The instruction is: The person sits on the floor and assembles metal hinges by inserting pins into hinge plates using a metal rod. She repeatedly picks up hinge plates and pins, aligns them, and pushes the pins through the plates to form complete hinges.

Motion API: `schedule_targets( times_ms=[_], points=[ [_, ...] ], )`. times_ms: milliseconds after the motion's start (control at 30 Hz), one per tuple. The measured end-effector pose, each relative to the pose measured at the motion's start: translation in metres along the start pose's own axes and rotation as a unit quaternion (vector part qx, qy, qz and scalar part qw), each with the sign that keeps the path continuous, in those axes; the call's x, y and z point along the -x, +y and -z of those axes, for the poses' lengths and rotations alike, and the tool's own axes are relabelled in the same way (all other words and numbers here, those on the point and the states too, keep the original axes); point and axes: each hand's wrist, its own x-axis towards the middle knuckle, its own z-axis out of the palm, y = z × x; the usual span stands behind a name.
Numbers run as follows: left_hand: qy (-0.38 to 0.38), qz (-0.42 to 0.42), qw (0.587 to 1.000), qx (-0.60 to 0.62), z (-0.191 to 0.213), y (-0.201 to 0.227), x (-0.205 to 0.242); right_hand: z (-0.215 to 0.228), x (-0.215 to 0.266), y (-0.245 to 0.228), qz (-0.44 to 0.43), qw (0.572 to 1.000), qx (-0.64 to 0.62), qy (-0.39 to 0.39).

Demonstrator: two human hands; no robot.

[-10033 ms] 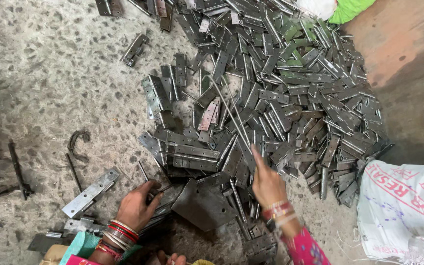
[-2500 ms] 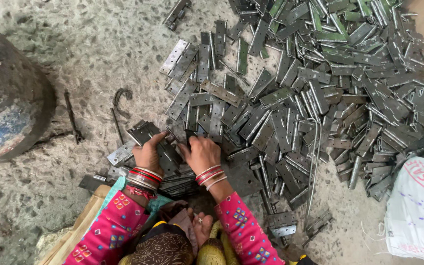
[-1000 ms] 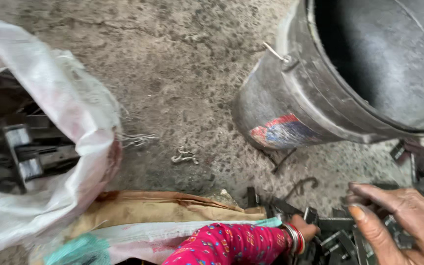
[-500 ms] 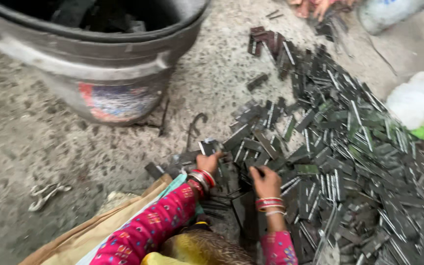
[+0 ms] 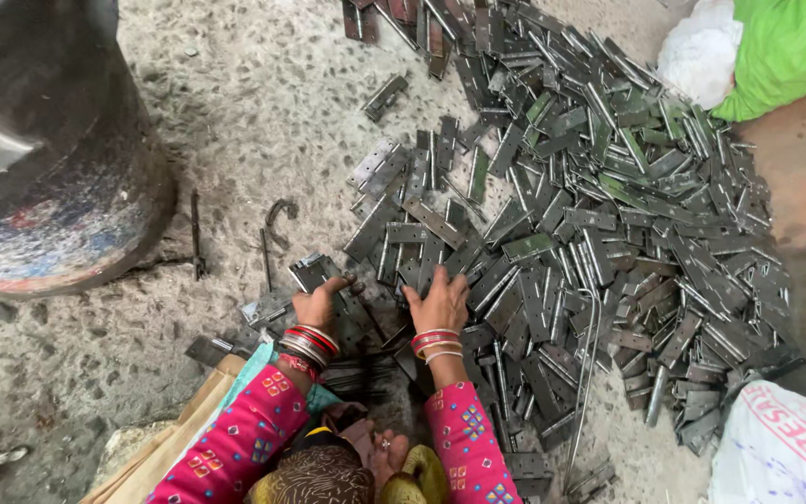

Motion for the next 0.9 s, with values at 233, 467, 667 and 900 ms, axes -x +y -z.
schedule_targets(
  times_ms=[233, 467, 667, 900],
  points=[
    [-0.105, 0.04, 0.993, 0.03, -0.007, 0.02, 0.029, -0.006, -0.001, 0.044, -0.073, 0.964, -0.248, -0.067],
    [-0.192, 0.121, 0.973, -0.039, -0.015, 0.042, 0.059, 0.023, 0.018, 0.045, -0.232, 0.865, -0.429, -0.118],
    [-0.317, 0.223, 0.921, 0.046, -0.016, 0.045, 0.065, 0.069, 0.065, -0.023, 0.164, 0.974, -0.113, -0.112],
    [-0.211, 0.203, 0.956, -0.011, -0.003, 0.035, 0.053, 0.053, 0.025, -0.019, 0.072, 0.997, -0.006, -0.004]
  ],
)
